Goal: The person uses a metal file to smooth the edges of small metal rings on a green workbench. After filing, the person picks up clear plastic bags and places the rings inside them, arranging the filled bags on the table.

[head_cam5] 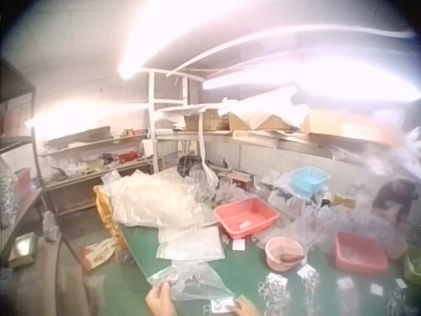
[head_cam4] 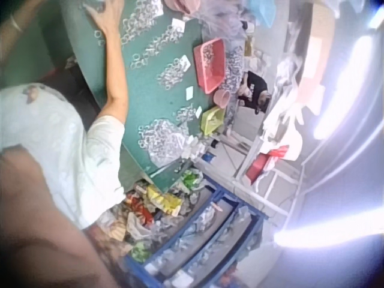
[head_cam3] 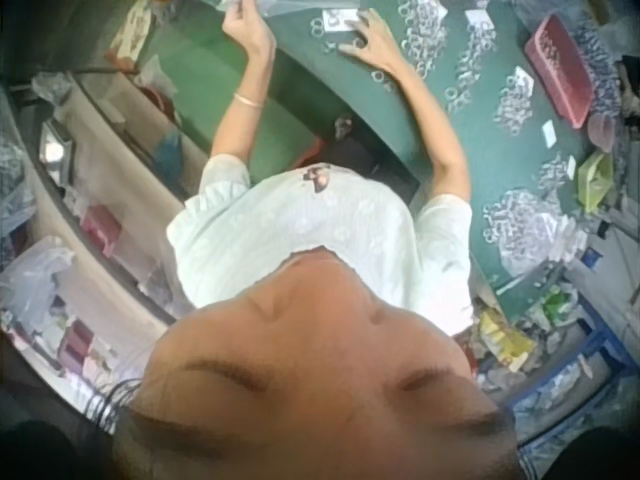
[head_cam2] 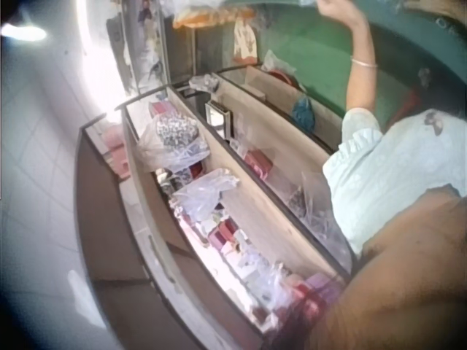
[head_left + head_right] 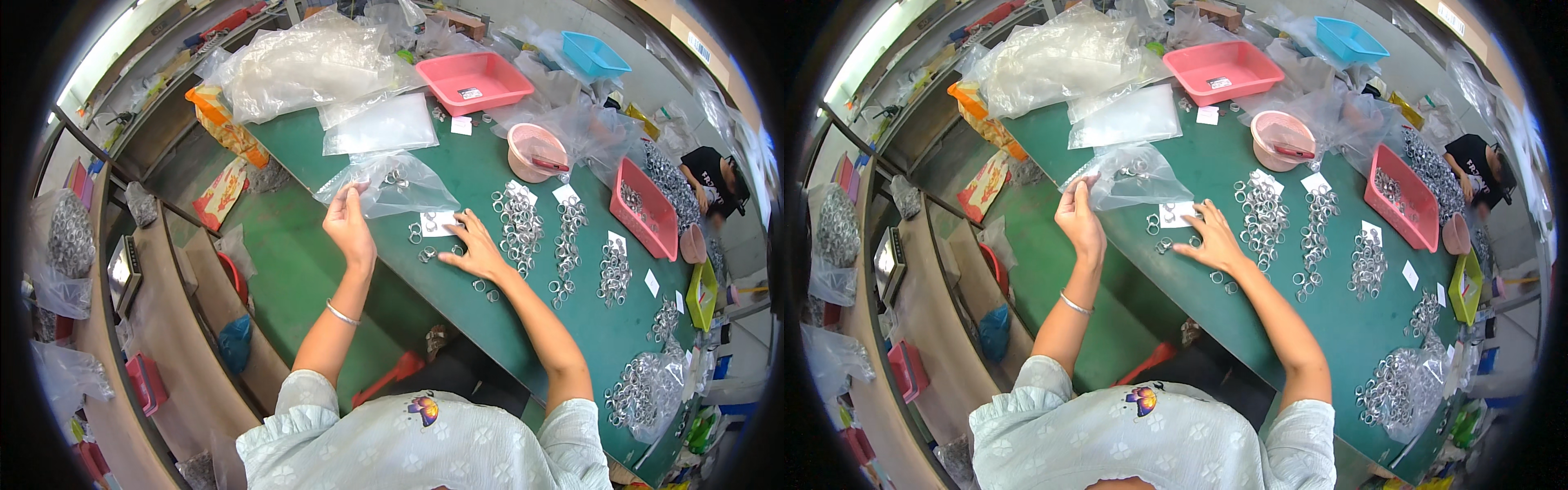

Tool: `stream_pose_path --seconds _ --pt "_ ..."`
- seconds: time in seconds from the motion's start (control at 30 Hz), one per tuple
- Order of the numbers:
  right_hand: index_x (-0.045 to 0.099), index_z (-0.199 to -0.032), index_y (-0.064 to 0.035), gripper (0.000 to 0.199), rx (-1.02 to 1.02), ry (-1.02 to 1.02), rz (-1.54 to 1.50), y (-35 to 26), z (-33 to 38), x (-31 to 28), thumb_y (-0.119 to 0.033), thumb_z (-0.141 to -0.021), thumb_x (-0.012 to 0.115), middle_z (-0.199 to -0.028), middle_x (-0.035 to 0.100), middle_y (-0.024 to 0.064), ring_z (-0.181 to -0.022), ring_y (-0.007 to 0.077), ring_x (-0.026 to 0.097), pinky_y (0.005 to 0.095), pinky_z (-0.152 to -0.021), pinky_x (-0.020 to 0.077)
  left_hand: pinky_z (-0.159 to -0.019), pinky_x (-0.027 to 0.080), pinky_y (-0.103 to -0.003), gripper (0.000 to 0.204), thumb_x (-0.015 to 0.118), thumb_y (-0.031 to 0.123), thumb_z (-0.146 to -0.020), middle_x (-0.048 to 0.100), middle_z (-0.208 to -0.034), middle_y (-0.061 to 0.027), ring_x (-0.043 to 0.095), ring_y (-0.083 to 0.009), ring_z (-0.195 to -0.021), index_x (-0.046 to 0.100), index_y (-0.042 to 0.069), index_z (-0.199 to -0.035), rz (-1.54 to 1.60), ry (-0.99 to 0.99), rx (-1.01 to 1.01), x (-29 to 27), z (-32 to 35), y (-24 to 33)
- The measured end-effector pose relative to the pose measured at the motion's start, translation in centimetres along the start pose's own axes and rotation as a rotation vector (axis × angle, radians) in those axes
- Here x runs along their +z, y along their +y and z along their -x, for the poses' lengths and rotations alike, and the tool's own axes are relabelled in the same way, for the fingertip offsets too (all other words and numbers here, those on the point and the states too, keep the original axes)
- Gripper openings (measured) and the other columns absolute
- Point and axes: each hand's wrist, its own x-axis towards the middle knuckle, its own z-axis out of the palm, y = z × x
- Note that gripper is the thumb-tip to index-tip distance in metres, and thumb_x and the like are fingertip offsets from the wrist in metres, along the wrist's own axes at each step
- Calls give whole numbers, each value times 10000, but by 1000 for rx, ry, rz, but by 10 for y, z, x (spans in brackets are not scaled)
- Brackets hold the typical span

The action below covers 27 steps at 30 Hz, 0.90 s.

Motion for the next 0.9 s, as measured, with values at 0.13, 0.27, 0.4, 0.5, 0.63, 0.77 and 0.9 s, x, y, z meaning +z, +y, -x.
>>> stream_pose_path --seconds 0.13,0.27,0.4,0.5,0.63,0.77,0.9 --pt "537 -1187 -73 640 -119 -45 -19 3 38 -8 -427 -687 721 -1275 420 161 -1253 379 333 456 -1047 280 -877 432 -282 184 504 67 -908 644 -939 -134 596 -160 -904 589 -73 -992 1 9 7 -4 1 0" --pt "471 -1254 -84 720 -86 -109 -96 -16 64 -31 -410 -669 737 -1303 369 168 -1216 372 366 446 -1020 323 -877 430 -283 183 505 65 -906 644 -932 -134 597 -161 -900 589 -75 -988 -6 4 21 -2 4 1" --pt "398 -1326 -130 831 -112 -72 -35 -20 74 -31 -429 -636 751 -1368 278 186 -1225 388 336 475 -1015 319 -881 428 -286 180 505 67 -907 645 -934 -141 599 -164 -904 587 -72 -986 3 15 14 0 6 1" --pt "461 -1288 -149 779 -174 -9 59 -21 63 -21 -444 -627 750 -1367 313 161 -1210 388 334 486 -999 318 -880 427 -287 178 504 68 -908 646 -933 -145 600 -168 -907 586 -71 -985 12 13 23 3 6 0" --pt "592 -1088 -104 490 -206 28 38 -22 47 -10 -358 -690 724 -1191 465 118 -1089 323 425 430 -916 375 -874 436 -290 184 501 58 -905 635 -943 -147 608 -193 -916 573 -85 -995 -1 7 26 4 7 -1" --pt "596 -925 -71 270 -146 96 0 -21 44 4 -244 -741 691 -997 499 105 -915 279 509 372 -744 455 -874 427 -287 176 508 66 -903 648 -928 -142 605 -171 -894 590 -67 -984 9 7 42 0 5 -5" --pt "576 -839 -69 175 -152 183 102 -20 44 10 -191 -754 669 -858 496 83 -813 271 533 348 -592 475 -872 423 -283 174 504 67 -905 648 -928 -139 601 -161 -891 593 -55 -991 -7 -10 43 2 5 -2"
